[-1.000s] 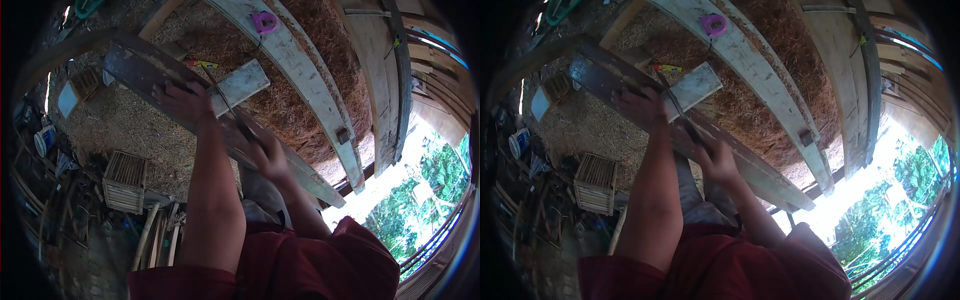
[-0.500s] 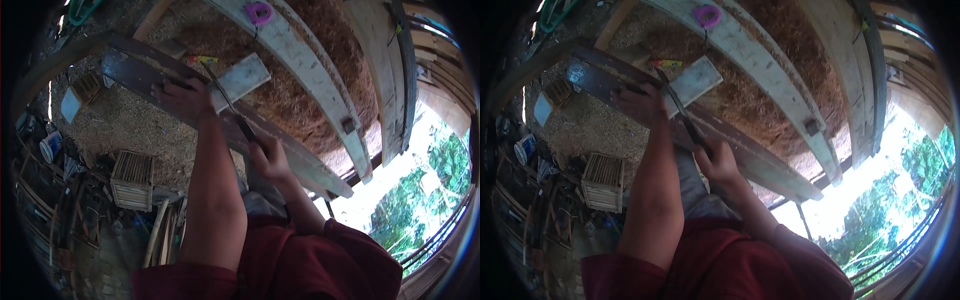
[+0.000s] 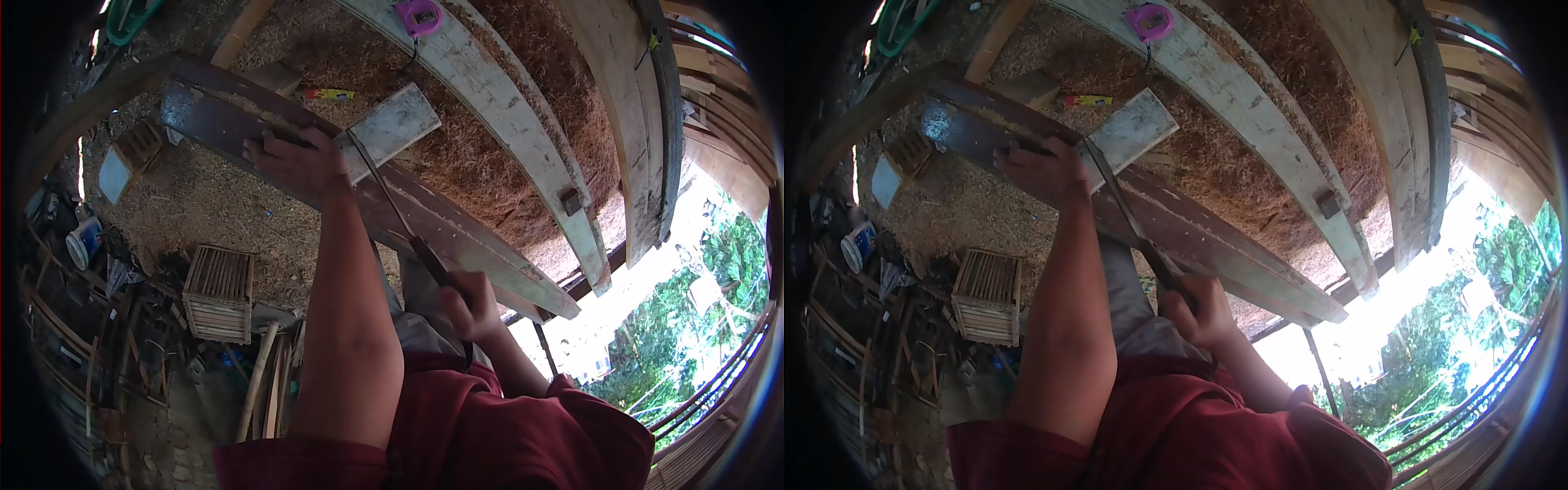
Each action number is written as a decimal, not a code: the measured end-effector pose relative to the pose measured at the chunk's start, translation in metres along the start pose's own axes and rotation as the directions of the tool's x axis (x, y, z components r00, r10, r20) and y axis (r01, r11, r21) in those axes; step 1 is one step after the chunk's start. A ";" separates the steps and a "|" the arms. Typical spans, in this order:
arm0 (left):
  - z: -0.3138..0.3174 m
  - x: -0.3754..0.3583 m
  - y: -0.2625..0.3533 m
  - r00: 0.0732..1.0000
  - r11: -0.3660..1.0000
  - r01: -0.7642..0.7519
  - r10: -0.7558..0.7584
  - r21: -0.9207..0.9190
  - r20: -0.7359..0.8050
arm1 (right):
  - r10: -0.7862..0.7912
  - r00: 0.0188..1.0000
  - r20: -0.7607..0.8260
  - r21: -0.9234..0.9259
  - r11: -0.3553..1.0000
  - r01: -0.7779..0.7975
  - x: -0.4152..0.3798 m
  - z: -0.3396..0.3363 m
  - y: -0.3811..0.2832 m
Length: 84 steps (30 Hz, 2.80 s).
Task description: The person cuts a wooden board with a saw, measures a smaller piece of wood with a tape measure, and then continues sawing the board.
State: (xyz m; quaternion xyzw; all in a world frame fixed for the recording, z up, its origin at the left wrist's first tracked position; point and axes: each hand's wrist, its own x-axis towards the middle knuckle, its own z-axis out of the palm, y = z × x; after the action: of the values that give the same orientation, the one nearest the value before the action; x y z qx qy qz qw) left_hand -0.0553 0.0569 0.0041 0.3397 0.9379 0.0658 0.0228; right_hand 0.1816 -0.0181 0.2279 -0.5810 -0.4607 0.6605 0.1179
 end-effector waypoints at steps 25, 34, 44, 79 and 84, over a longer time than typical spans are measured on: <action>-0.001 0.000 0.002 0.997 0.999 0.021 -0.023 0.031 0.068 | 0.106 0.988 -0.112 -0.027 0.994 -0.109 0.077 0.032 -0.001; 0.005 0.004 0.005 0.999 0.999 0.023 -0.024 0.026 0.042 | 0.089 0.996 0.001 0.066 0.994 -0.089 0.044 0.006 -0.020; 0.001 -0.003 -0.003 0.996 0.998 0.041 -0.044 0.049 0.074 | 0.126 0.991 0.042 0.000 0.992 -0.127 0.028 -0.002 -0.027; 0.005 -0.003 -0.007 0.999 1.000 0.014 -0.015 0.013 0.046 | 0.092 0.989 -0.116 -0.048 0.994 -0.099 0.095 0.037 0.006; 0.002 -0.001 -0.002 0.998 1.000 0.018 -0.018 -0.014 0.059 | 0.071 0.996 -0.060 -0.030 0.997 -0.073 0.021 0.007 -0.010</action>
State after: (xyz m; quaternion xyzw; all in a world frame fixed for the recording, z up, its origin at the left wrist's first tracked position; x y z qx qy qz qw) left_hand -0.0556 0.0555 0.0020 0.3329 0.9394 0.0622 0.0532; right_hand 0.1654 -0.0013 0.2202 -0.6182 -0.4465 0.6394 0.0981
